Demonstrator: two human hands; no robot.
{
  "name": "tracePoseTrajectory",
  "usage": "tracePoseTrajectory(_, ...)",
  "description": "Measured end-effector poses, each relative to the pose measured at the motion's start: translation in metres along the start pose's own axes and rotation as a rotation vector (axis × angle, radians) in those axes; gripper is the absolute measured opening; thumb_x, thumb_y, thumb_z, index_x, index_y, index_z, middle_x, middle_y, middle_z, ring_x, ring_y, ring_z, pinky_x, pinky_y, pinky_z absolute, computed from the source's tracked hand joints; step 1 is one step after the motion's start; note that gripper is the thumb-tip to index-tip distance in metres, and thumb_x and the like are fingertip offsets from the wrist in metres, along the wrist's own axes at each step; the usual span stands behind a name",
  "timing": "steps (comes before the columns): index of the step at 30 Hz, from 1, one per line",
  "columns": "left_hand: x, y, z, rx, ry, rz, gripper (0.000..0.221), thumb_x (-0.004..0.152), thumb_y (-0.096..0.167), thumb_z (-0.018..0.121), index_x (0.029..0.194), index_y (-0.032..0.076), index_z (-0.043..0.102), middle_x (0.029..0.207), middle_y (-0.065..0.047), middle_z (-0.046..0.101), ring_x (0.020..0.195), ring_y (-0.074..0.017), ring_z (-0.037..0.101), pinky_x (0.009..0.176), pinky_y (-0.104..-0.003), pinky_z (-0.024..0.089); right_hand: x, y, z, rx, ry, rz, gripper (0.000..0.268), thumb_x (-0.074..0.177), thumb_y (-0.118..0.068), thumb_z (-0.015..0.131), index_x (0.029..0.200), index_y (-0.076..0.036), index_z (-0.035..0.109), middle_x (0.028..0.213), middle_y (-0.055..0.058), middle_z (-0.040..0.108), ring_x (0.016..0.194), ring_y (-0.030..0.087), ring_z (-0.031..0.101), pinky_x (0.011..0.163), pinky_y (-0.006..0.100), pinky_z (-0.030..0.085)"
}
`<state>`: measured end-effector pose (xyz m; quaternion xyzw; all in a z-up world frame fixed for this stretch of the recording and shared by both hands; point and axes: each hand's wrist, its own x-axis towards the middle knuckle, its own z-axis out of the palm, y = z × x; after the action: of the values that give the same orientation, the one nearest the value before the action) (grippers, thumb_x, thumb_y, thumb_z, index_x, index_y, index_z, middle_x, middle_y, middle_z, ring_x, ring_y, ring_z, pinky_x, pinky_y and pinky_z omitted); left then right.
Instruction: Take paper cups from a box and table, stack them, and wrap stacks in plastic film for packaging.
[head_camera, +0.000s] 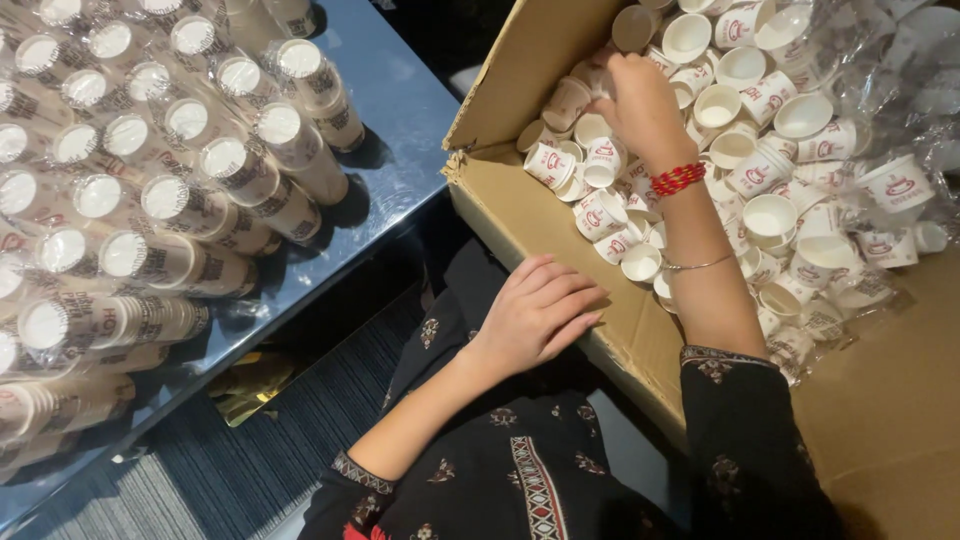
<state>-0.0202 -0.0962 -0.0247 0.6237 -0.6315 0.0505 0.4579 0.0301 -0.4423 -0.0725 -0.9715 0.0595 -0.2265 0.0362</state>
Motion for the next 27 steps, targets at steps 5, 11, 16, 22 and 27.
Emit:
tracePoseTrajectory(5,-0.001,-0.004,0.005,0.045,0.021,0.026,0.026,0.096,0.023,0.073,0.118,0.008,0.071,0.115,-0.005,0.068,0.115,-0.0229,0.062,0.112,-0.044,0.044,0.004,-0.027,-0.083,0.286,0.027,0.113,0.044,0.092,-0.022,0.085,0.119,0.005,0.063,0.098,0.023,0.068,0.082,0.04,0.067,0.072,0.046,0.051)
tracePoseTrajectory(11,-0.005,-0.011,0.015,0.063,0.054,0.055,0.025,0.095,0.021,0.074,0.117,0.009,0.072,0.113,-0.005,0.068,0.112,-0.0229,0.062,0.109,-0.043,0.044,-0.023,-0.054,-0.189,0.241,0.075,0.212,0.032,0.111,-0.024,0.077,0.11,0.006,0.064,0.084,0.013,0.065,0.074,0.022,0.062,0.068,0.035,0.049)
tracePoseTrajectory(16,-0.006,-0.014,0.019,0.07,0.07,0.073,0.022,0.095,0.019,0.074,0.114,0.01,0.072,0.112,-0.005,0.069,0.111,-0.0231,0.062,0.107,-0.043,0.045,-0.049,-0.083,-0.254,0.793,0.132,0.378,0.013,0.107,-0.011,0.074,0.113,-0.002,0.066,0.105,-0.002,0.067,0.091,0.005,0.059,0.081,0.022,0.045)
tracePoseTrajectory(22,-0.01,-0.024,0.025,0.119,0.095,0.129,0.021,0.094,0.02,0.073,0.113,0.01,0.072,0.111,-0.004,0.069,0.11,-0.0233,0.063,0.106,-0.043,0.046,-0.07,-0.035,-0.225,0.682,0.176,0.22,0.019,0.105,0.001,0.073,0.114,0.004,0.056,0.11,0.008,0.062,0.096,0.012,0.058,0.087,0.025,0.047)
tracePoseTrajectory(27,-0.015,-0.022,0.037,0.056,0.175,0.117,0.041,0.094,0.017,0.077,0.13,0.007,0.058,0.121,-0.009,0.067,0.109,-0.0256,0.066,0.105,-0.043,0.047,-0.049,-0.077,-0.218,0.615,-0.02,0.091,0.032,0.11,-0.017,0.065,0.131,0.002,0.053,0.118,0.009,0.067,0.11,0.014,0.069,0.089,0.028,0.058)
